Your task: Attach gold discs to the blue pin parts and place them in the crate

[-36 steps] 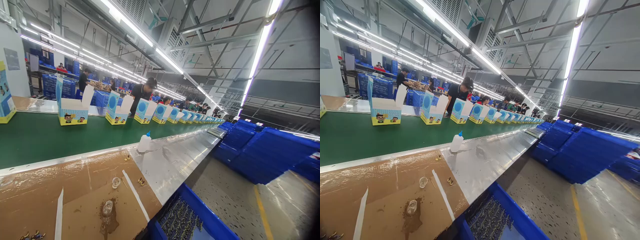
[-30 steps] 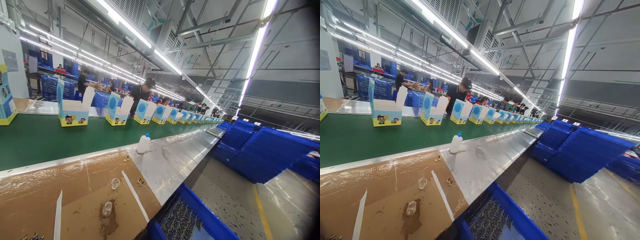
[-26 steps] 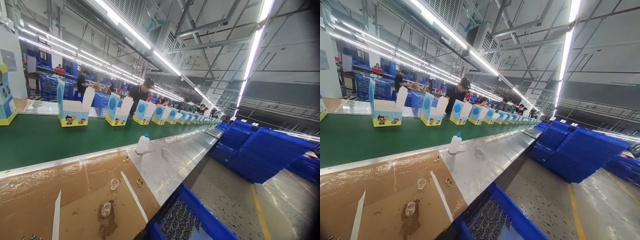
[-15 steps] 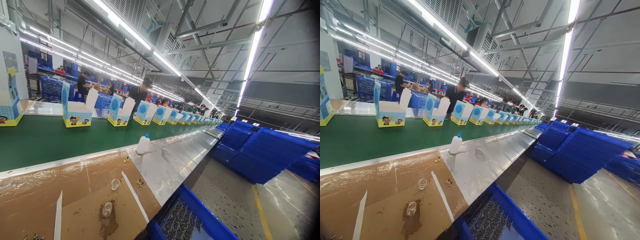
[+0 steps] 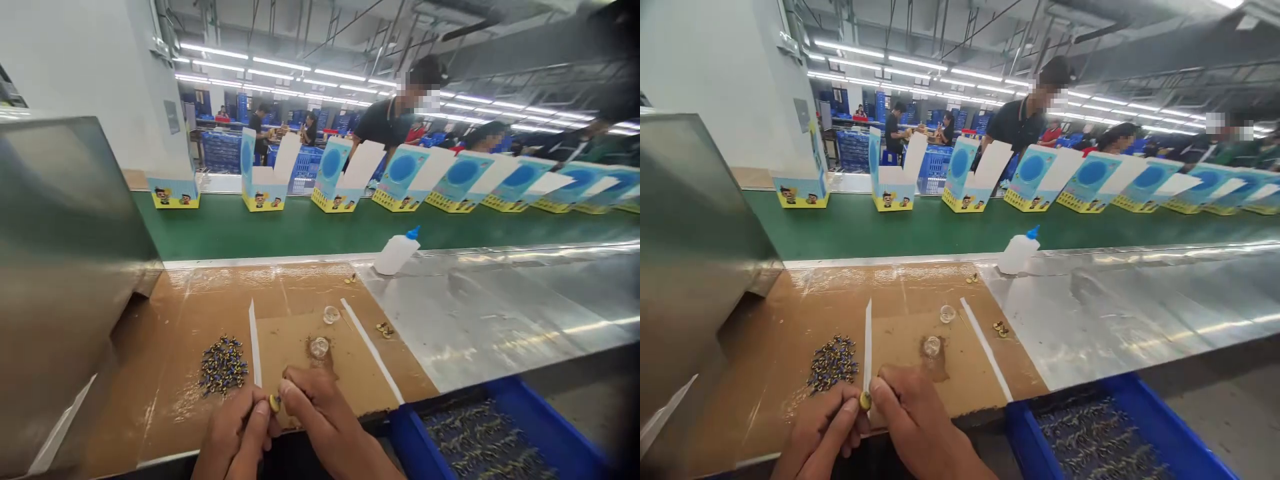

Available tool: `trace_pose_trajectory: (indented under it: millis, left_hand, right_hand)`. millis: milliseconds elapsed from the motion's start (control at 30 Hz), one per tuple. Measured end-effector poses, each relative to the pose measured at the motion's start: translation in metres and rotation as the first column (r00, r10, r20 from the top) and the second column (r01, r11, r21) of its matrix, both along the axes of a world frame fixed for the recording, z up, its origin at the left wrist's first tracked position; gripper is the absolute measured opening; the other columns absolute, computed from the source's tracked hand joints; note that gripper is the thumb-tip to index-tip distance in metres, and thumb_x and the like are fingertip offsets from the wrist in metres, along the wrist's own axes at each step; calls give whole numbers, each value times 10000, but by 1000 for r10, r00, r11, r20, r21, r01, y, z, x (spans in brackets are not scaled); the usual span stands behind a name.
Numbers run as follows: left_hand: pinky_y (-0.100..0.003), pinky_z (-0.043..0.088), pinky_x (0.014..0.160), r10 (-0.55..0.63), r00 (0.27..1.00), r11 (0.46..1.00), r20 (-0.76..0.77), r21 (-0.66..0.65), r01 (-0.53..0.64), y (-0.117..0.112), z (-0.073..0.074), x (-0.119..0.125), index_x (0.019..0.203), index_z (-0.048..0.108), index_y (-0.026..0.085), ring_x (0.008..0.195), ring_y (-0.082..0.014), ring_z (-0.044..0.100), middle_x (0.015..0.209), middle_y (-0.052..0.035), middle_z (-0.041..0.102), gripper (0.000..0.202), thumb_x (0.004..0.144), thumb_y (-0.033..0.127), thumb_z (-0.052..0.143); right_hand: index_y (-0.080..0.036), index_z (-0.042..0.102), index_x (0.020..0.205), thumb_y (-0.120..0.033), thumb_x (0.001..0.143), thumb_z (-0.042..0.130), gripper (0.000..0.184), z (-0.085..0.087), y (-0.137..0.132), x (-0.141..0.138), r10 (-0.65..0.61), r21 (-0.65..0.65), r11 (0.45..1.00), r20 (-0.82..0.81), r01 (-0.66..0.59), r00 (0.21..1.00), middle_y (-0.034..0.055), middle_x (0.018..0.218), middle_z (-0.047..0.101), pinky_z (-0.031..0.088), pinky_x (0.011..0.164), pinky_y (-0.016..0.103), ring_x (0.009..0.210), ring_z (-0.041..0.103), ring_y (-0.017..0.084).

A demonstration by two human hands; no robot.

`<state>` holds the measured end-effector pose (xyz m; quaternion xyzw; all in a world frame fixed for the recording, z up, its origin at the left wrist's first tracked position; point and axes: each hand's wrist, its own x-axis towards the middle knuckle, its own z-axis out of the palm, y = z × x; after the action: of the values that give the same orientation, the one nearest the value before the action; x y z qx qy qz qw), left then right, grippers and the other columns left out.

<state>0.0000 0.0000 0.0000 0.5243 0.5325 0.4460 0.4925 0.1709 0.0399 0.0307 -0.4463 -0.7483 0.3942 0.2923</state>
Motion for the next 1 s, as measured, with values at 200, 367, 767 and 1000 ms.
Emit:
trace_pose_trajectory:
  millis: [200,367,767,1000]
  left_hand:
    - [-222,469,552,-31,976,996,214,-81,50,2,16,5,754,649,181,584,-137,583,674,-40,680,630,895,792,587]
    - [-208,436,516,-25,949,991,316,-118,65,5,9,5,751,647,166,553,-123,558,644,-35,668,614,874,768,646]
    - [-206,420,508,-15,934,988,358,-141,70,6,5,4,745,658,153,552,-126,557,637,-42,667,608,880,746,656]
    - [-224,376,542,21,970,1000,240,0,-22,4,5,8,728,627,185,587,-125,461,637,20,510,509,944,646,646]
  right_hand:
    - [-233,423,671,-399,1104,380,466,13,4,-1,35,-76,996,-106,-44,994,-28,650,518,374,676,306,658,496,161]
    - [-239,416,631,-307,1071,401,446,17,5,-5,36,-107,993,-164,-54,986,-34,597,544,382,634,295,610,491,150]
    - [-231,426,635,-292,1070,387,441,18,5,-10,26,-177,982,-184,-60,983,-36,588,560,396,655,276,605,529,140]
    - [-242,375,710,-312,1076,392,373,5,-3,-11,-41,204,979,131,14,991,-31,640,503,285,604,313,583,447,147]
